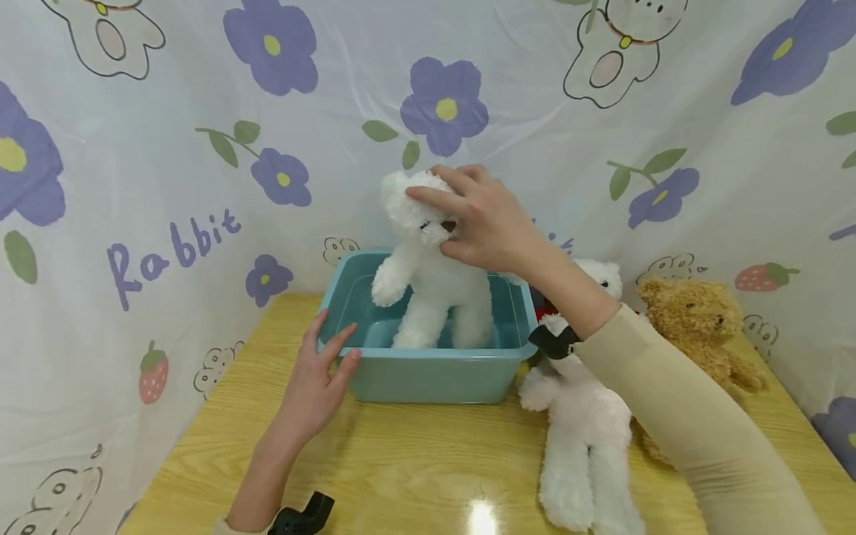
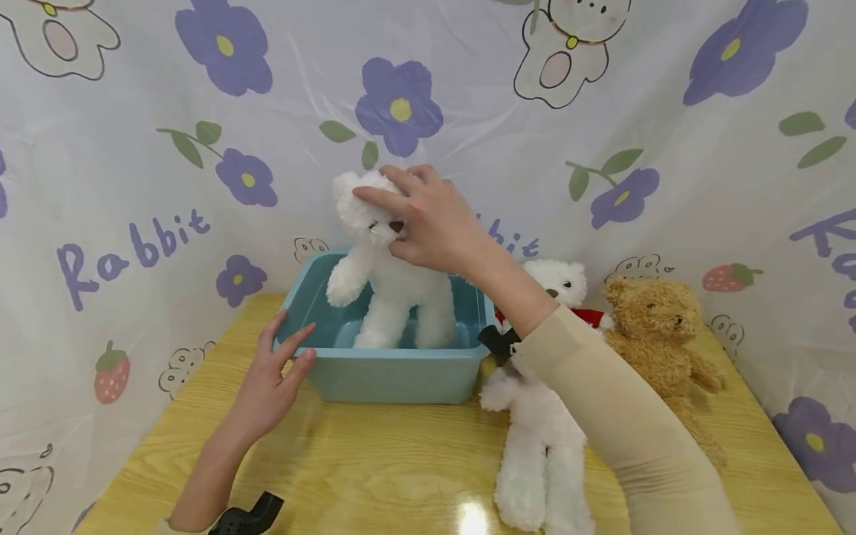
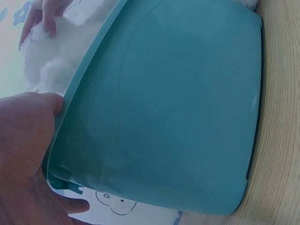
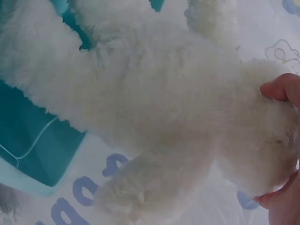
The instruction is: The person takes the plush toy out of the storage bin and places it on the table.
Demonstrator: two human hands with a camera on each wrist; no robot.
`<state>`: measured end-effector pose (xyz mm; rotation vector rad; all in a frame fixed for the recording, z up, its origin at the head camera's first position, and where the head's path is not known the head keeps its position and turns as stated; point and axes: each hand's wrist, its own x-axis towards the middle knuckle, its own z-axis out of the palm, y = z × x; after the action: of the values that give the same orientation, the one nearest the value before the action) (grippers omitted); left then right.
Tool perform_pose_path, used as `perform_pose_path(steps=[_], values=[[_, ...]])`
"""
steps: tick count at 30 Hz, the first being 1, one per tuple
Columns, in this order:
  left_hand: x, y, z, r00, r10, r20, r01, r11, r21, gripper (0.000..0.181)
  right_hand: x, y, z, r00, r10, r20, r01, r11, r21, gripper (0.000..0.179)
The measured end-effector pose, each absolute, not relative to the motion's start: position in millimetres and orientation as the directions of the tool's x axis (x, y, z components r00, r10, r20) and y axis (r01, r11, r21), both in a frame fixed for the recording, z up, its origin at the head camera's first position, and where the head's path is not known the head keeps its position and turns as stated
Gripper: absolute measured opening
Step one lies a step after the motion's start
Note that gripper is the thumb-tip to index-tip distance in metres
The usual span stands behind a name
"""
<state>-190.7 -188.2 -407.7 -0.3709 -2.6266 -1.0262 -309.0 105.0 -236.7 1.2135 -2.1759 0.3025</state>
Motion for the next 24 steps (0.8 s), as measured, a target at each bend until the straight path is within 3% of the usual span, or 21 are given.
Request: perform_pose_path(steps=[15, 24], values=[[-190.4, -187.7, -407.3, -0.926, 0.128, 0.355, 0.336, 0.709, 0.62, 0.047, -296.3, 143.6, -216.6, -0.291, -0.621, 0.728, -0.841, 0.529, 0.115, 0.063], [-190.9, -187.5, -406.0, -0.928, 0.126, 0.351, 0.332, 0.706, 0.625, 0.048, -286.3, 167.8, -196.2, -0.18, -0.61, 0.772, -0.874, 0.459, 0.159, 0.058]])
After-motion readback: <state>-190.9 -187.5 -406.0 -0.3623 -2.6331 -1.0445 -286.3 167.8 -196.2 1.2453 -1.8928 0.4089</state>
